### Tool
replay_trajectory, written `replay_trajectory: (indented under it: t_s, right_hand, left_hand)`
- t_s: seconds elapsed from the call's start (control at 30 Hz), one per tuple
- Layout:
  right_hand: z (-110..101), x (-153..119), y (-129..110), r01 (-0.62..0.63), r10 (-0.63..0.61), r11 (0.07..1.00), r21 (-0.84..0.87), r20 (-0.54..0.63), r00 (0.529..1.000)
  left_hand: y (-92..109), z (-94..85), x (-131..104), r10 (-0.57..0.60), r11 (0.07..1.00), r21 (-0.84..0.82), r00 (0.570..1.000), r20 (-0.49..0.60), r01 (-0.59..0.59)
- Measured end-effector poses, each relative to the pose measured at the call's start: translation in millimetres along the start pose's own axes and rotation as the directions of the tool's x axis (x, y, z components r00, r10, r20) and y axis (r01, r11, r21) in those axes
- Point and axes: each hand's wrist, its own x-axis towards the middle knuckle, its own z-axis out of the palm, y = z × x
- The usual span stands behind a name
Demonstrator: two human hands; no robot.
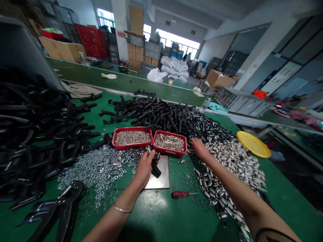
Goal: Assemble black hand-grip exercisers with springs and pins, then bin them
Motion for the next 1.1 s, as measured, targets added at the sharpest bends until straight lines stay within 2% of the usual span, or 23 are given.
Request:
replay_trajectory:
  t_s: [0.1,0.2,0.27,0.33,0.37,0.4,0.43,0.47,0.5,0.53,0.57,0.63,0.77,0.83,0.97,1.03,1.07,1.1]
  right_hand:
    - [2.6,11.7,4.5,0.006,-0.006,1.000,-0.011,0.066,0.998]
    - [-6.8,9.7,0.7,-0.021,0.021,1.000,0.016,0.019,1.000]
    - [-16.6,1.7,-14.8,-0.044,0.047,0.998,0.051,-0.066,0.997]
    - [-24.8,-12.6,-46.2,-0.017,0.052,0.972,0.234,-0.145,0.988]
    - [-27.5,-22.0,-66.9,0.041,0.057,0.873,0.485,-0.184,0.981]
    - [-28.9,-32.1,-89.3,0.101,0.037,0.688,0.718,-0.173,0.984]
    - [-29.2,-42.0,-111.7,0.125,-0.007,0.496,0.859,-0.140,0.990]
    - [-28.2,-51.0,-132.5,0.121,-0.037,0.339,0.933,-0.115,0.993]
    - [-26.1,-58.3,-150.2,0.112,-0.065,0.227,0.967,-0.100,0.993]
    - [-23.0,-63.6,-163.9,0.099,-0.085,0.161,0.982,-0.086,0.993]
    - [-19.1,-67.0,-173.2,0.090,-0.091,0.139,0.986,-0.078,0.993]
    - [-10.5,-69.6,-179.8,0.089,-0.081,0.203,0.975,-0.074,0.994]
    - [-0.1,-68.5,-169.3,0.200,-0.105,0.537,0.819,-0.171,0.980]
    - [-0.4,-68.3,-163.7,0.279,-0.159,0.631,0.724,-0.232,0.960]
    - [-4.9,-64.9,-155.9,0.464,-0.341,0.658,0.593,-0.314,0.886]
    - [-5.5,-60.5,-153.5,0.544,-0.458,0.647,0.534,-0.298,0.838]
    - [-4.9,-58.0,-153.4,0.556,-0.487,0.643,0.527,-0.278,0.828]
    - [-3.7,-55.7,-154.4,0.533,-0.480,0.644,0.548,-0.253,0.840]
  left_hand:
    - [5.7,0.1,-0.6,-0.048,0.999,-0.024,0.999,0.018,0.048]
    - [10.3,-1.5,2.3,-0.055,0.994,-0.092,0.998,0.015,0.056]
    - [11.5,-3.1,5.5,-0.049,0.989,-0.138,0.999,0.001,0.049]
    - [11.3,-4.1,7.8,-0.046,0.986,-0.164,0.999,-0.013,0.043]
    - [11.0,-4.0,8.1,-0.042,0.985,-0.171,0.999,-0.017,0.038]
    - [10.9,-3.3,7.7,-0.038,0.984,-0.174,0.999,-0.020,0.034]
    - [10.9,-2.1,6.6,-0.033,0.984,-0.175,0.999,-0.019,0.029]
    - [11.0,-0.6,5.2,-0.029,0.984,-0.178,1.000,-0.011,0.027]
    - [11.4,1.0,3.5,-0.026,0.983,-0.183,1.000,0.002,0.026]
    - [11.8,2.4,2.0,-0.024,0.981,-0.190,1.000,0.016,0.026]
    - [12.0,3.4,0.8,-0.022,0.980,-0.195,0.999,0.028,0.027]
    - [12.0,3.8,0.2,-0.021,0.982,-0.187,0.999,0.031,0.026]
    - [10.4,-0.1,3.2,-0.008,0.994,-0.112,1.000,-0.004,0.008]
    - [11.2,-2.0,3.9,-0.008,0.996,-0.085,1.000,0.017,0.009]
    - [17.8,-4.1,1.3,-0.050,0.998,-0.037,0.995,0.088,0.054]
    - [20.7,-5.0,-0.1,-0.070,0.997,0.019,0.992,0.109,0.068]
    - [21.6,-5.5,-0.2,-0.068,0.997,0.055,0.992,0.107,0.063]
    - [22.0,-6.1,-0.1,-0.055,0.994,0.096,0.994,0.097,0.046]
